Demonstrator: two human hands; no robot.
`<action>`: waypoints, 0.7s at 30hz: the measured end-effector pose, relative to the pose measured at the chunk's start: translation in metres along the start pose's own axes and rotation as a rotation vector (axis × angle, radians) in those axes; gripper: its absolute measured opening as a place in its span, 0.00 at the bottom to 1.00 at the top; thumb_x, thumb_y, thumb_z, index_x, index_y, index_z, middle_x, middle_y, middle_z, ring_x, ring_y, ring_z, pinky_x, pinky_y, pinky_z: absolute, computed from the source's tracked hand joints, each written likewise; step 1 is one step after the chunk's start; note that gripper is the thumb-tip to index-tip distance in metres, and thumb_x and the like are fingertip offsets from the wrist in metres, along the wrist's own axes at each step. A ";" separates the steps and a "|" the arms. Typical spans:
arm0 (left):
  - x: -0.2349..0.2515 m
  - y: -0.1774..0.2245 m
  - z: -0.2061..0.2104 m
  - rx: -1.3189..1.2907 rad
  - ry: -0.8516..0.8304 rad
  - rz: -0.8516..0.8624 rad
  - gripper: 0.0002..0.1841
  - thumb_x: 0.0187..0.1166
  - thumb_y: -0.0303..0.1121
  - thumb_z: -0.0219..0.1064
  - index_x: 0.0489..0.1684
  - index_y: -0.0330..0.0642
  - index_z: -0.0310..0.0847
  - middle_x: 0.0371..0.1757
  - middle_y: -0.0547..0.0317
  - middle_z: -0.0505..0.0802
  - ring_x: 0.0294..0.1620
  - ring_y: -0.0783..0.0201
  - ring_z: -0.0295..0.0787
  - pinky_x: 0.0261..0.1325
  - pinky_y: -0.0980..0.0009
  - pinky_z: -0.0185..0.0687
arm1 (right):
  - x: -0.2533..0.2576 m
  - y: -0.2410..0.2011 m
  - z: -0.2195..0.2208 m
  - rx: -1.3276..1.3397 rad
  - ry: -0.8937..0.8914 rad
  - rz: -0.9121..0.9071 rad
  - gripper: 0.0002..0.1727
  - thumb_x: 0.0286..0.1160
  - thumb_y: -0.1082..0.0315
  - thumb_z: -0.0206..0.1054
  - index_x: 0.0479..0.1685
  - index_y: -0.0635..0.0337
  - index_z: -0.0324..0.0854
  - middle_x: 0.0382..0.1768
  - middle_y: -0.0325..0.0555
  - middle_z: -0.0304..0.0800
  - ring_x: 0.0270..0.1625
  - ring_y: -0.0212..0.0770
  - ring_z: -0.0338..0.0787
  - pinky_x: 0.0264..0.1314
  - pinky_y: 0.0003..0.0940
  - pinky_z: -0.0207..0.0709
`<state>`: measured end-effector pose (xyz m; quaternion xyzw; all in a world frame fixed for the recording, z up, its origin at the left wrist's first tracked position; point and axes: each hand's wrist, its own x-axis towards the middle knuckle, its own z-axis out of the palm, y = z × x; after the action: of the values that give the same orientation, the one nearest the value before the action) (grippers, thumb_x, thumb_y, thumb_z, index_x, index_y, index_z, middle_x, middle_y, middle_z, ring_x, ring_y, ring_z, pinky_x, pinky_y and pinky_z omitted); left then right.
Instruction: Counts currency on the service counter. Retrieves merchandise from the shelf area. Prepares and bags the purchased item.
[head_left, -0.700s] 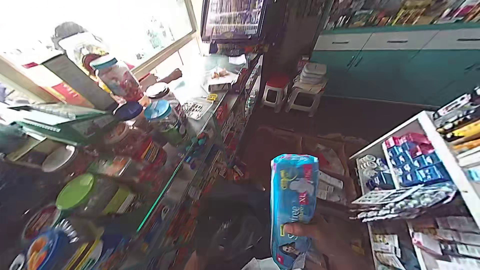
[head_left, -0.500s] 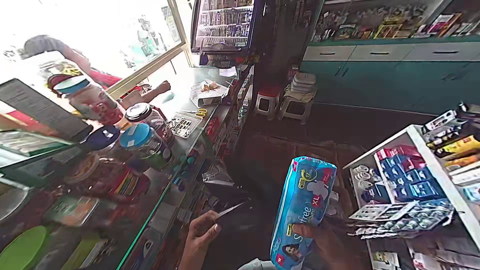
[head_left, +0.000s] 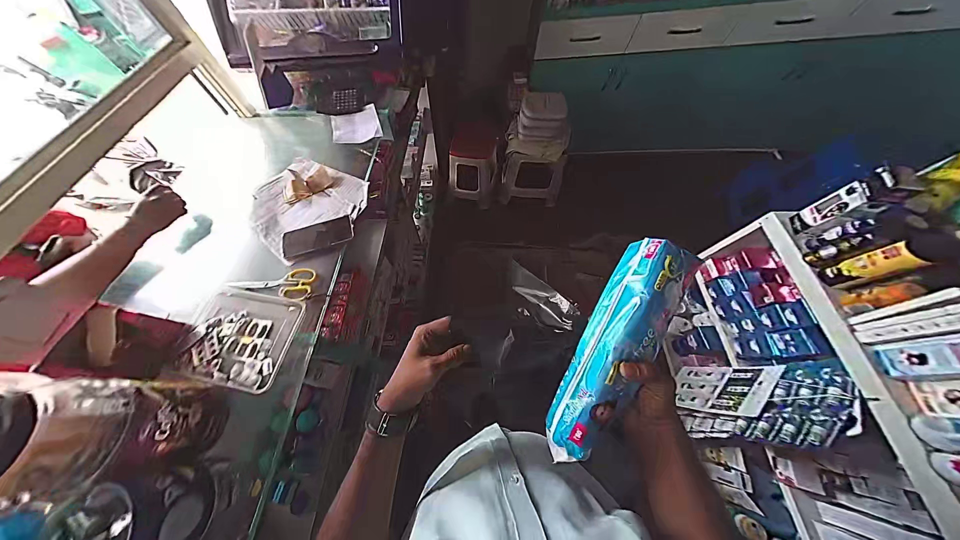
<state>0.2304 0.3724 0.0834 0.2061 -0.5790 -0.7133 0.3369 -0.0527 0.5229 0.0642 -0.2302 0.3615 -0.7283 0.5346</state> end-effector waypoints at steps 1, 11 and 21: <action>0.023 0.003 -0.007 -0.055 -0.031 0.026 0.12 0.77 0.19 0.65 0.55 0.36 0.86 0.50 0.60 0.96 0.52 0.69 0.93 0.61 0.65 0.89 | 0.014 -0.002 -0.005 -0.013 -0.016 0.011 0.16 0.54 0.53 0.83 0.43 0.41 0.94 0.40 0.32 0.98 0.43 0.28 0.96 0.46 0.29 0.92; 0.214 -0.107 -0.016 -0.034 0.016 -0.182 0.30 0.79 0.37 0.67 0.76 0.26 0.69 0.66 0.62 0.89 0.65 0.79 0.84 0.73 0.74 0.80 | 0.271 -0.013 -0.050 0.180 -0.080 0.049 0.19 0.54 0.56 0.83 0.49 0.46 0.93 0.45 0.41 0.98 0.47 0.37 0.97 0.49 0.36 0.93; 0.381 -0.100 -0.034 -0.928 0.728 0.055 0.13 0.57 0.44 0.86 0.34 0.51 0.92 0.37 0.63 0.96 0.43 0.69 0.94 0.56 0.67 0.90 | 0.500 -0.035 -0.043 0.188 -0.198 0.236 0.19 0.56 0.60 0.83 0.49 0.51 0.91 0.46 0.46 0.98 0.49 0.40 0.97 0.52 0.38 0.92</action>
<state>-0.0327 0.0856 0.0151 0.2536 -0.0588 -0.7663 0.5873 -0.2660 0.0684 0.0387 -0.2056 0.2621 -0.6648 0.6686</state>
